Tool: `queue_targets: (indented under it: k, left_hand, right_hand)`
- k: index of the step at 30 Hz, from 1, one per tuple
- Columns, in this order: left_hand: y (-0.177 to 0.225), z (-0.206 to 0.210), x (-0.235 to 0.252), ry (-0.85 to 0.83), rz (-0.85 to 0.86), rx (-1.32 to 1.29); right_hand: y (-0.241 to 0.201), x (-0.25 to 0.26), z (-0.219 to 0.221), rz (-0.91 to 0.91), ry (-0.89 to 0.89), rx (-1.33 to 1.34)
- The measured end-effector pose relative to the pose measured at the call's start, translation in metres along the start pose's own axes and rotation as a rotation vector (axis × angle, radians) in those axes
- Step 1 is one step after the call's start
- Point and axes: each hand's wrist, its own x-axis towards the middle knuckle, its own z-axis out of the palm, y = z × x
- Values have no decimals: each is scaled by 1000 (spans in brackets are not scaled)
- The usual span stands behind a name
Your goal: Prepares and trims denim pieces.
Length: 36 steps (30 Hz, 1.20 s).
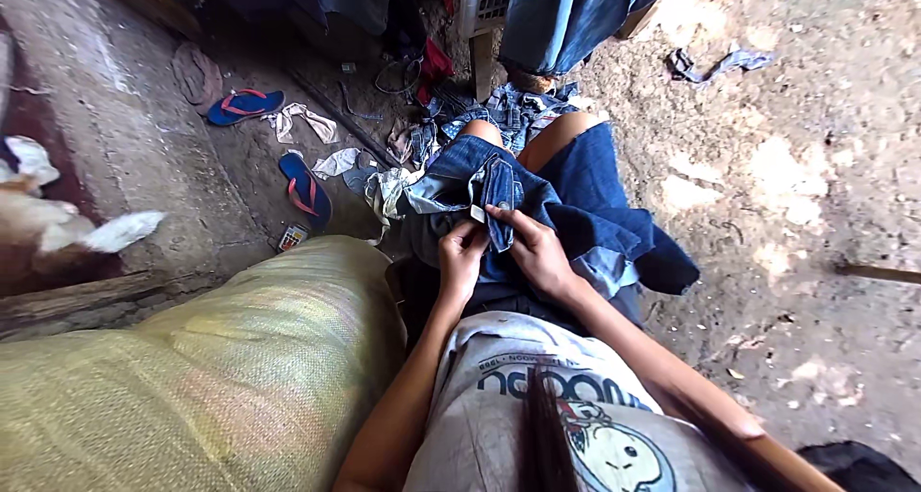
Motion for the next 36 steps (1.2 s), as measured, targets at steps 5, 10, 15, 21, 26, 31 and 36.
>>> queue_targets:
  k: [5,10,15,21,26,31,36]
  left_hand:
    - [-1,-5,0,-54,52,-36]
    - [16,-4,-1,-65,-40,18]
    - [26,-1,7,-89,-50,60]
    - [20,-5,4,-64,-1,46]
    - [19,-2,4,-30,-25,-11]
    - [32,-11,17,-105,-92,145]
    - [117,-10,33,-32,356,616]
  right_hand:
    - [-7,10,-13,325,-200,809]
    - [-4,6,-18,281,-249,819]
    - [-4,2,-19,130,-159,585]
    - [4,-6,-17,-116,-105,37]
    - [-2,-10,-13,-114,13,-181]
    - [-14,0,-31,202,-245,447]
    - [-32,6,-105,231,-500,891]
